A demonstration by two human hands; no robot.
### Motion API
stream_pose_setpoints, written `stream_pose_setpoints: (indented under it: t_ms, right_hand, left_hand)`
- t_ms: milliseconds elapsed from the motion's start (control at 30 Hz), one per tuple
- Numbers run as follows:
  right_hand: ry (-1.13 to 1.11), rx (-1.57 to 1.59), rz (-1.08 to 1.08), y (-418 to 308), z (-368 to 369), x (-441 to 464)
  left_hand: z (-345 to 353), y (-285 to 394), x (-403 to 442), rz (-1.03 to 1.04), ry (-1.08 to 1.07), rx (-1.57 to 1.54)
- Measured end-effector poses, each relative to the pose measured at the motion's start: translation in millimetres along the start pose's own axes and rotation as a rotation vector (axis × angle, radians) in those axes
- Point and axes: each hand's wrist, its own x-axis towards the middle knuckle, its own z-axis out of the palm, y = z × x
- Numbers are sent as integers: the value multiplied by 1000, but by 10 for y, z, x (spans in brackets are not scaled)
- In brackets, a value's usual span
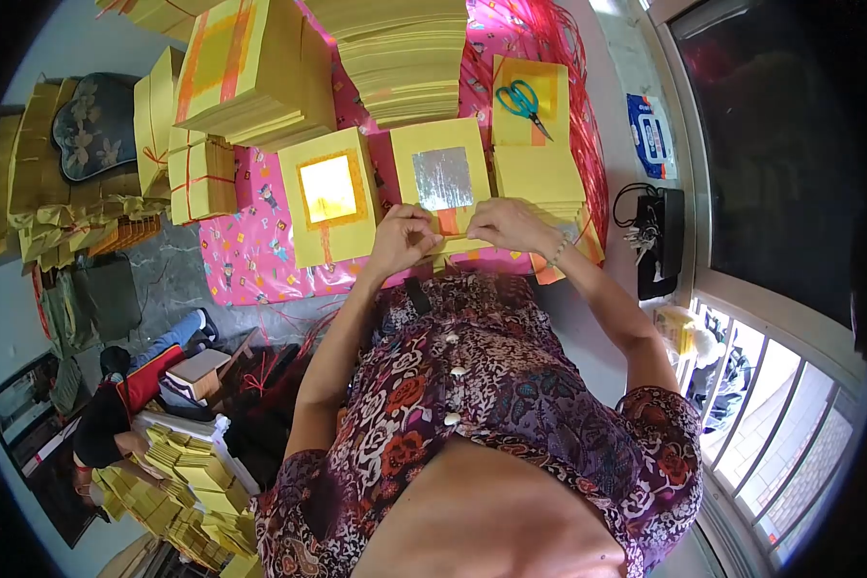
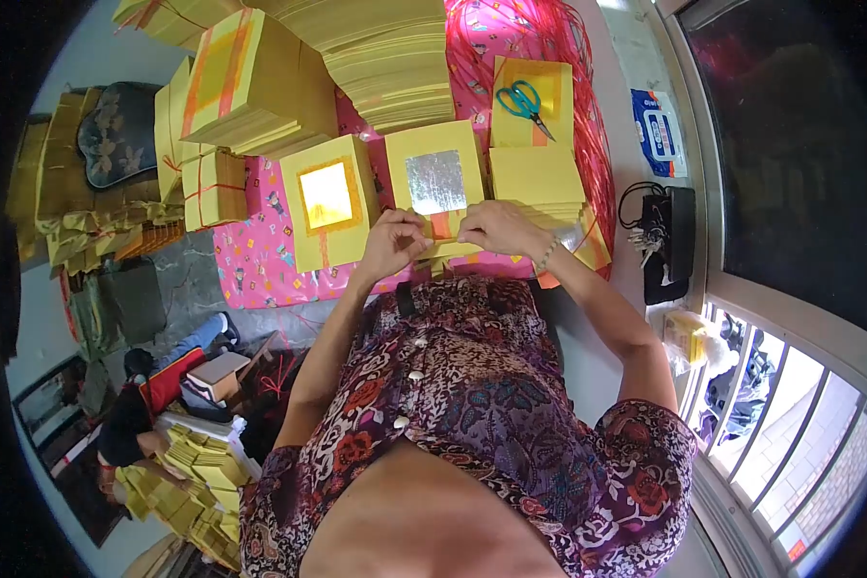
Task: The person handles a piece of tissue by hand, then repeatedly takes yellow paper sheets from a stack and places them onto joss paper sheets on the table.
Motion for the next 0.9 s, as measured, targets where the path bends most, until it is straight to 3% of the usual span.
stream_pose_setpoints:
  t_ms: [433, 533, 667, 733, 800, 900]
  right_hand:
    - [7, 0, 12, 5, 48, 1]
    - [74, -167, -54, -60, 69, 21]
    - [155, -140, -29, -149, -125, 80]
    - [170, -160, -21, -157, -248, 170]
    - [248, -164, 33, -169, -397, 280]
    - [251, -191, 112, -97, -560, 497]
  left_hand:
    - [0, -10, 16, -14, -7, -7]
    - [-24, 21, 24, -39, 15, -2]
    - [-112, 249, 22, -266, -35, -240]
    - [-87, 436, 6, 74, 413, 85]
    - [-84, 523, 2, 114, 463, 193]
    - [-17, 573, 36, 235, 371, 328]
